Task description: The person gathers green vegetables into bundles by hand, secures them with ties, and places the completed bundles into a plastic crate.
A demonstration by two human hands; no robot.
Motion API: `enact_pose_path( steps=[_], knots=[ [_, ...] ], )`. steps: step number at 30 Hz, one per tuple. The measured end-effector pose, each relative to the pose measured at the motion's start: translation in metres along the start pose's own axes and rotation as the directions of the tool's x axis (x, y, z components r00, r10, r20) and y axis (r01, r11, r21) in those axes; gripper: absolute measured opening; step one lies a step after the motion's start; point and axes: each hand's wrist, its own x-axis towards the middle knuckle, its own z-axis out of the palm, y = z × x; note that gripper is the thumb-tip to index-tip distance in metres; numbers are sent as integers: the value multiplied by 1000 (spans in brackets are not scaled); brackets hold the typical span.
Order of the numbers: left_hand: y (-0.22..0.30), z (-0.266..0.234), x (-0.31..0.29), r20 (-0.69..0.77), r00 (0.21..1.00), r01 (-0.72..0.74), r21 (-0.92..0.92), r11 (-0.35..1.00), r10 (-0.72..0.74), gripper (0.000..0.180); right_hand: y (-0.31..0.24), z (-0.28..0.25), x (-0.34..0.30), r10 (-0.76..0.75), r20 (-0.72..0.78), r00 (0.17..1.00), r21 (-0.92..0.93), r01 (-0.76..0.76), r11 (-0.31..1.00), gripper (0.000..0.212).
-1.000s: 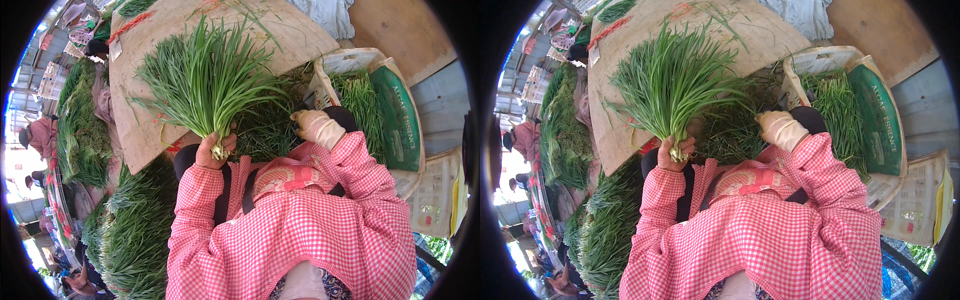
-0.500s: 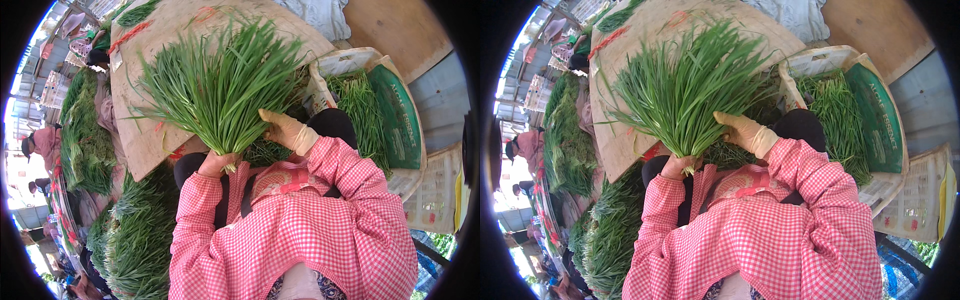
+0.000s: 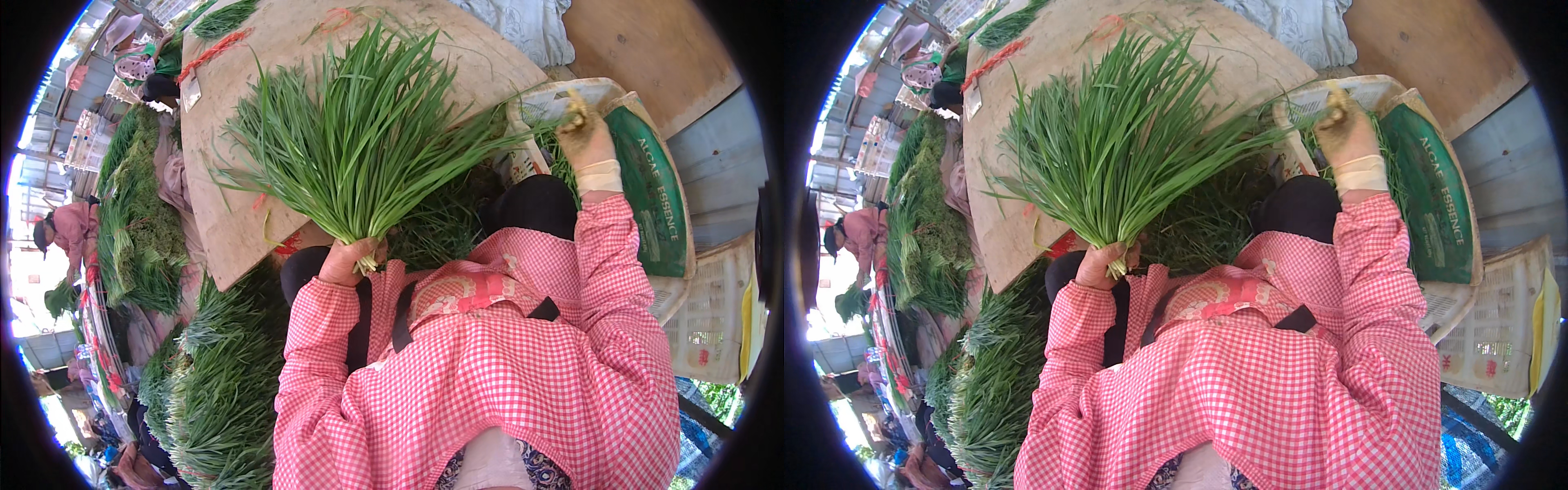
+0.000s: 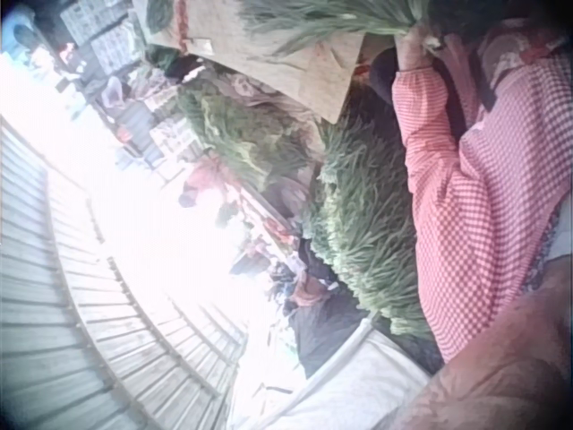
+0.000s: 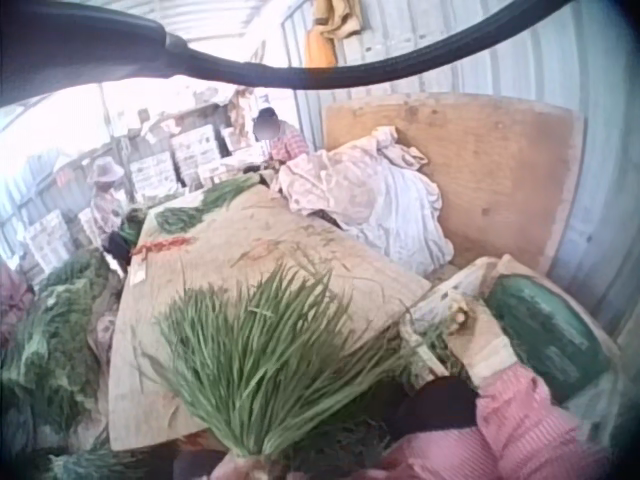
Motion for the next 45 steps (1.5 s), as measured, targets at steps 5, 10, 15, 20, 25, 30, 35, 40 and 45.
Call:
enact_pose_path(
  steps=[5,10,15,20,25,30,35,40,45],
  knots=[
    [-2,-1,-3,-38,999,-1,29,1000,2,47,28,60,-66,-139,510,849,-691,501,521,19],
    [-1,5,1,3,1000,6,124,992,-7,47,120,80,-102,145,923,356,-351,934,-63,46],
    [-1,5,-4,-17,1000,10,72,997,-9,52,132,67,-120,407,722,559,-495,829,-260,51],
    [2,1,-3,43,999,-10,-12,1000,10,56,121,39,-93,548,458,701,-503,712,-490,31],
    [-1,-3,-3,9,995,-94,-117,989,96,54,78,12,-62,363,363,858,-580,513,-633,22],
    [0,-13,-7,55,989,-117,-296,948,139,51,43,12,-49,115,419,900,-710,405,-576,20],
    [0,-17,-3,60,984,-129,-394,910,166,47,40,1,-54,150,448,881,-672,442,-594,22],
    [1,-14,-3,56,986,-117,-414,903,154,49,61,16,-81,316,541,779,-584,619,-525,24],
    [0,-15,-2,53,989,-103,-441,891,141,50,94,22,-92,537,371,757,-633,630,-451,39]
  ],
)
